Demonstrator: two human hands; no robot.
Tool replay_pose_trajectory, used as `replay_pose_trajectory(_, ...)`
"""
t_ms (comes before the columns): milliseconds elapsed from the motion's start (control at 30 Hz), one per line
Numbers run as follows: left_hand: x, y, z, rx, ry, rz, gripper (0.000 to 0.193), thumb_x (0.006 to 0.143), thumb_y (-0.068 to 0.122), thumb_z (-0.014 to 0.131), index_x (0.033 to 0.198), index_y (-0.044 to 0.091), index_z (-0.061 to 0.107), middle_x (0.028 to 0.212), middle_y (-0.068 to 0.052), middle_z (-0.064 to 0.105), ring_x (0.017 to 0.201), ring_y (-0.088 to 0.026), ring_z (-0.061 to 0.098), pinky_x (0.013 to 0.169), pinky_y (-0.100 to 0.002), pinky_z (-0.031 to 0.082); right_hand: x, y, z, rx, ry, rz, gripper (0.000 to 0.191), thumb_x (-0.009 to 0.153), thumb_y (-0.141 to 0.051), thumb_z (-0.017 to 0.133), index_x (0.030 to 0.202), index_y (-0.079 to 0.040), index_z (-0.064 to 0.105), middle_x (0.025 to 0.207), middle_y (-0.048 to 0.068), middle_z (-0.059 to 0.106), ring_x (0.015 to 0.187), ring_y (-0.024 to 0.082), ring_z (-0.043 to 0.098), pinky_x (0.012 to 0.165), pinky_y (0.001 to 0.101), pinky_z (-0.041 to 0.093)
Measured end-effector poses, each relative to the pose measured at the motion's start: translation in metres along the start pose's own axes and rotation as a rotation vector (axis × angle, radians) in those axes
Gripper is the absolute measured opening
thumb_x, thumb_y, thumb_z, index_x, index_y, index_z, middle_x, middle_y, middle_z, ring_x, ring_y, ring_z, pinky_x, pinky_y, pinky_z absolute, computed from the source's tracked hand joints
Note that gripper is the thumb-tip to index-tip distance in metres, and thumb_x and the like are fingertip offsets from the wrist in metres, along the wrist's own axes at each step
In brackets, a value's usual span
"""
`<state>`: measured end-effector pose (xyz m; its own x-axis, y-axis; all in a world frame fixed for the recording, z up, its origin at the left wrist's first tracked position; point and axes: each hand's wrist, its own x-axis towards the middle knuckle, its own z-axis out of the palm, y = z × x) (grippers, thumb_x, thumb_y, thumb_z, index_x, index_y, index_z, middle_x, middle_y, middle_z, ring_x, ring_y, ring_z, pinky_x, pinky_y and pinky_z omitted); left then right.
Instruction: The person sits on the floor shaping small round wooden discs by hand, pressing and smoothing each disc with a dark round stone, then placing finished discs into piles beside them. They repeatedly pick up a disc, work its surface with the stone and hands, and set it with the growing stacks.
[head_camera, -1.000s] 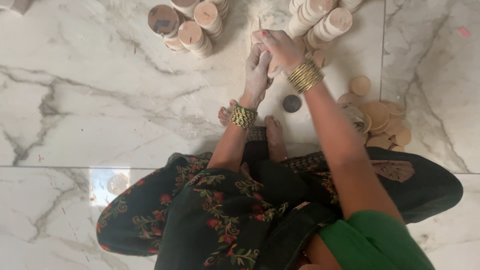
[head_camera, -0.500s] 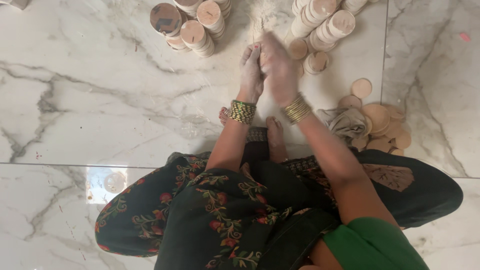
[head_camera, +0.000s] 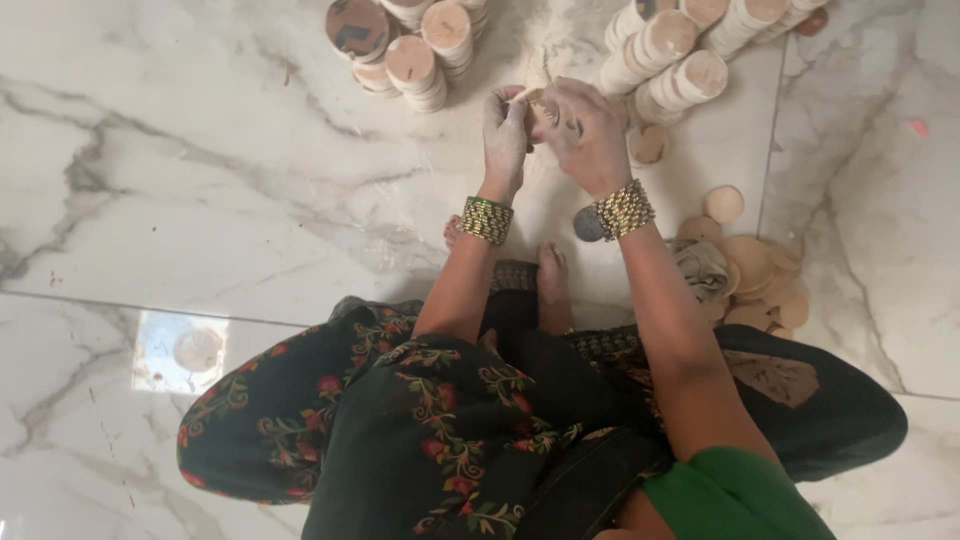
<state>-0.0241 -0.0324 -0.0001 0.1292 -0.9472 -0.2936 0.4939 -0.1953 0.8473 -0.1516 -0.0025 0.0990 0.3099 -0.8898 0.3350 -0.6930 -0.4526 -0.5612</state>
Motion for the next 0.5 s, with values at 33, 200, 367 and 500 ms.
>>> replay_pose_trajectory(33, 0.004, -0.002, -0.006, -0.004, -0.005, 0.076, 0.015, 0.101, 0.016, 0.054, 0.113, 0.007, 0.057, 0.089, -0.002, 0.061, 0.069, -0.008, 0.056, 0.057, -0.024, 0.047, -0.003, -0.005, 0.002, 0.005, -0.047, -0.009, 0.048, 0.084, -0.017, 0.083, 0.129, -0.006, 0.068, 0.138, 0.016, 0.064, 0.125, 0.032, 0.061, 0.106, 0.0409, 0.049)
replay_pose_trajectory(200, 0.016, -0.013, -0.027, -0.020, -0.055, 0.269, 0.014, 0.103, 0.012, 0.057, 0.114, 0.002, 0.059, 0.103, -0.005, 0.064, 0.093, -0.012, 0.059, 0.082, -0.028, 0.052, 0.008, -0.017, 0.008, -0.025, -0.113, -0.017, 0.058, 0.077, -0.017, 0.087, 0.132, -0.009, 0.069, 0.138, 0.011, 0.065, 0.124, 0.034, 0.060, 0.104, 0.0423, 0.049)
replay_pose_trajectory(367, 0.021, -0.008, -0.030, -0.242, 0.235, 0.077, 0.040, 0.099, 0.027, 0.060, 0.131, 0.007, 0.048, 0.124, -0.010, 0.054, 0.107, -0.020, 0.055, 0.084, -0.039, 0.053, 0.028, -0.004, 0.039, 0.029, -0.052, -0.045, 0.049, 0.082, -0.018, 0.089, 0.127, -0.012, 0.070, 0.132, 0.009, 0.069, 0.123, 0.030, 0.063, 0.110, 0.0427, 0.046)
replay_pose_trajectory(500, 0.026, 0.005, -0.038, -0.284, 0.604, -0.134, 0.068, 0.094, 0.044, 0.061, 0.147, 0.015, 0.029, 0.150, -0.011, 0.028, 0.125, -0.027, 0.044, 0.089, -0.050, 0.051, 0.053, 0.007, 0.082, -0.018, 0.058, -0.031, 0.054, 0.074, -0.019, 0.093, 0.122, -0.009, 0.068, 0.129, 0.014, 0.067, 0.120, 0.035, 0.059, 0.104, 0.0438, 0.046)
